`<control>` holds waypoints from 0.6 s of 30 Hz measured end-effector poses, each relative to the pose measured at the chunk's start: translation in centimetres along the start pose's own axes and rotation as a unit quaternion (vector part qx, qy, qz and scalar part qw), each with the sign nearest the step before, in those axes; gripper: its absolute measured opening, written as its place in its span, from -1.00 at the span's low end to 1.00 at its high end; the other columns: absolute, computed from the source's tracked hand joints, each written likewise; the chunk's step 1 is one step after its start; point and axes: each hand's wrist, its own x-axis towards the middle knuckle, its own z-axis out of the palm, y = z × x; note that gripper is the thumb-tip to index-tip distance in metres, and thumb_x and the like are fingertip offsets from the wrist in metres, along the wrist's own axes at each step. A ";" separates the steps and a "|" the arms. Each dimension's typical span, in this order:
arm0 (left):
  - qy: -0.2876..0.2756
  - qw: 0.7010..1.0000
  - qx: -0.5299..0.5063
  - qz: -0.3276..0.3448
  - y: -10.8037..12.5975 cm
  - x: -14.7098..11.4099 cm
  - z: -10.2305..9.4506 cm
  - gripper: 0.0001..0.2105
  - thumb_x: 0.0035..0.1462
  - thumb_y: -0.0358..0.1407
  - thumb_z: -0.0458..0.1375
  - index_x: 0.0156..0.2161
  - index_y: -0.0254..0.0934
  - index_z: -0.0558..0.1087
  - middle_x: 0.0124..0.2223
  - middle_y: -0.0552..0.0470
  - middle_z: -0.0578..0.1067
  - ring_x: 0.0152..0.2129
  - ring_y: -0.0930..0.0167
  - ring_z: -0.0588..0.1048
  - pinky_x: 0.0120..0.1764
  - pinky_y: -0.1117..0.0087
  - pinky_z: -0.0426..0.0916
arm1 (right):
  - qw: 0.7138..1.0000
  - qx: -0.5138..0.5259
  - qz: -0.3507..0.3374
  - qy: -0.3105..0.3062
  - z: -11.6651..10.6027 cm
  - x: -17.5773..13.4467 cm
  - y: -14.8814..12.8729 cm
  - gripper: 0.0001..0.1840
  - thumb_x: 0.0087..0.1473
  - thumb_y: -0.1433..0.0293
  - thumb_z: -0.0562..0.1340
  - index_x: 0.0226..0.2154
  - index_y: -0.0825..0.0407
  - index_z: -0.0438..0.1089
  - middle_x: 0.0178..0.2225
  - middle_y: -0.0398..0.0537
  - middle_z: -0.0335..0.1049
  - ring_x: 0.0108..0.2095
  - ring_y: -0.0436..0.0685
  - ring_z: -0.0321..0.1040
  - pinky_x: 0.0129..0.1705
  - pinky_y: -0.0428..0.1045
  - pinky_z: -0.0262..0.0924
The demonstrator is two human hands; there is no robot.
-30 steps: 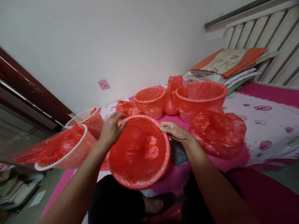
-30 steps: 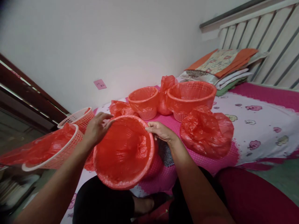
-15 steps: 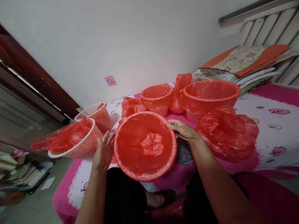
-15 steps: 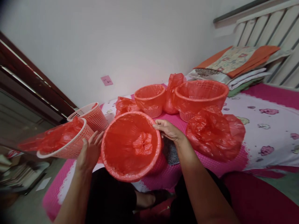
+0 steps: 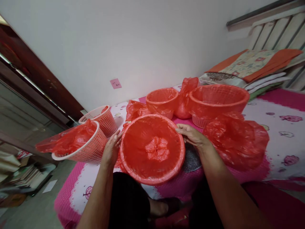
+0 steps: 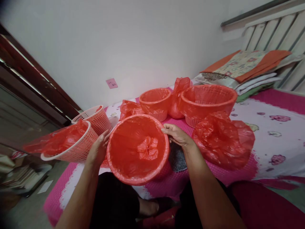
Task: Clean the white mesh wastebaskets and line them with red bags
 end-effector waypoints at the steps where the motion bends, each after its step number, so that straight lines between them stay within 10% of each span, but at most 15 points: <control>1: 0.005 0.998 0.048 0.027 0.5 0.8 -0.1 -0.36 0.05 0.13 0.41 0.14 -0.22 0.55 0.21 -0.24 0.59 0.25 0.03 0.48 0.30 -0.02 0.34 | 1.000 0.001 -0.001 -0.003 0.0 0.0 0.0 -0.47 -0.06 -0.01 0.54 -0.38 0.00 0.35 -0.49 -0.26 0.26 -0.57 -0.11 0.07 -0.57 -0.14 0.00; 9: -0.154 0.880 0.393 0.217 5.4 6.1 5.1 -0.58 0.24 -0.03 0.29 0.11 -0.19 0.58 0.19 -0.18 0.60 0.15 0.10 0.54 0.26 -0.05 0.34 | 1.000 0.000 0.007 -0.020 0.1 0.1 0.3 -0.49 -0.03 0.00 0.52 -0.37 0.00 0.37 -0.50 -0.25 0.30 -0.57 -0.08 0.11 -0.55 -0.11 0.00; 18: -0.386 0.766 0.454 0.241 6.3 7.8 13.5 -0.61 0.28 -0.23 0.29 0.20 -0.15 0.53 0.23 -0.13 0.57 0.15 0.19 0.53 0.22 0.11 0.35 | 0.999 -0.004 0.014 -0.047 0.5 -0.2 -0.1 -0.50 -0.05 0.00 0.53 -0.36 -0.01 0.39 -0.47 -0.23 0.32 -0.53 -0.05 0.13 -0.50 -0.09 -0.01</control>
